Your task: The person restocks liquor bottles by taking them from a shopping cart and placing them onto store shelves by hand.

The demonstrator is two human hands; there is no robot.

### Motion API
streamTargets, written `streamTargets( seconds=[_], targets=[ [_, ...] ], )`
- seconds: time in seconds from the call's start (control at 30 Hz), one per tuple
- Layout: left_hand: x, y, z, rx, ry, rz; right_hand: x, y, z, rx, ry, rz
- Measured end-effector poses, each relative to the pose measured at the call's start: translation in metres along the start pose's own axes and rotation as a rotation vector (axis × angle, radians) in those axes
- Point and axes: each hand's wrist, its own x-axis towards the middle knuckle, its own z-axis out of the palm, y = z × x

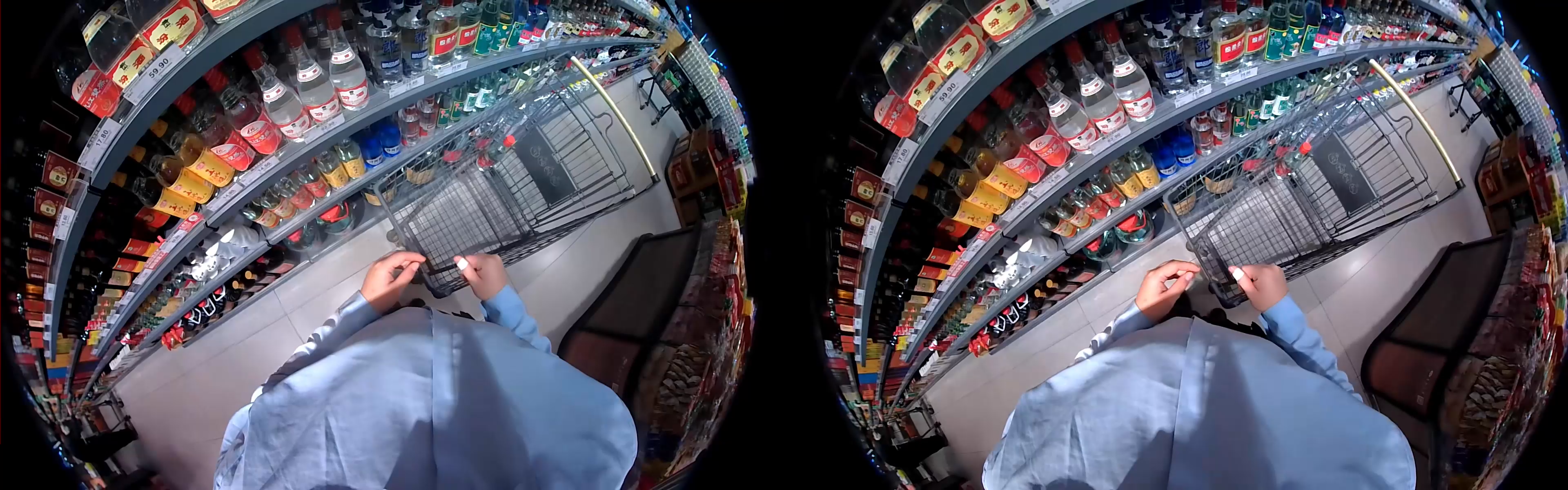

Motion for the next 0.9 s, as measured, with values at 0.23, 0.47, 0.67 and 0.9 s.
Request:
streamTargets(
  seconds=[0.23, 0.47, 0.67, 0.9],
  targets=[
    [0.012, -0.022, -0.014, -0.090, 0.057, -0.107, 0.033, -0.026, 0.017, 0.045, -0.112, -0.094],
    [0.053, -0.026, 0.004, -0.231, -0.086, -0.072, 0.052, -0.019, 0.027, 0.019, -0.148, -0.004],
    [0.076, -0.016, -0.004, -0.063, -0.142, -0.079, 0.062, 0.001, 0.031, 0.138, -0.190, 0.109],
    [0.098, -0.008, 0.032, -0.223, 0.017, -0.182, 0.094, 0.042, 0.002, 0.424, -0.356, 0.123]
  ],
)
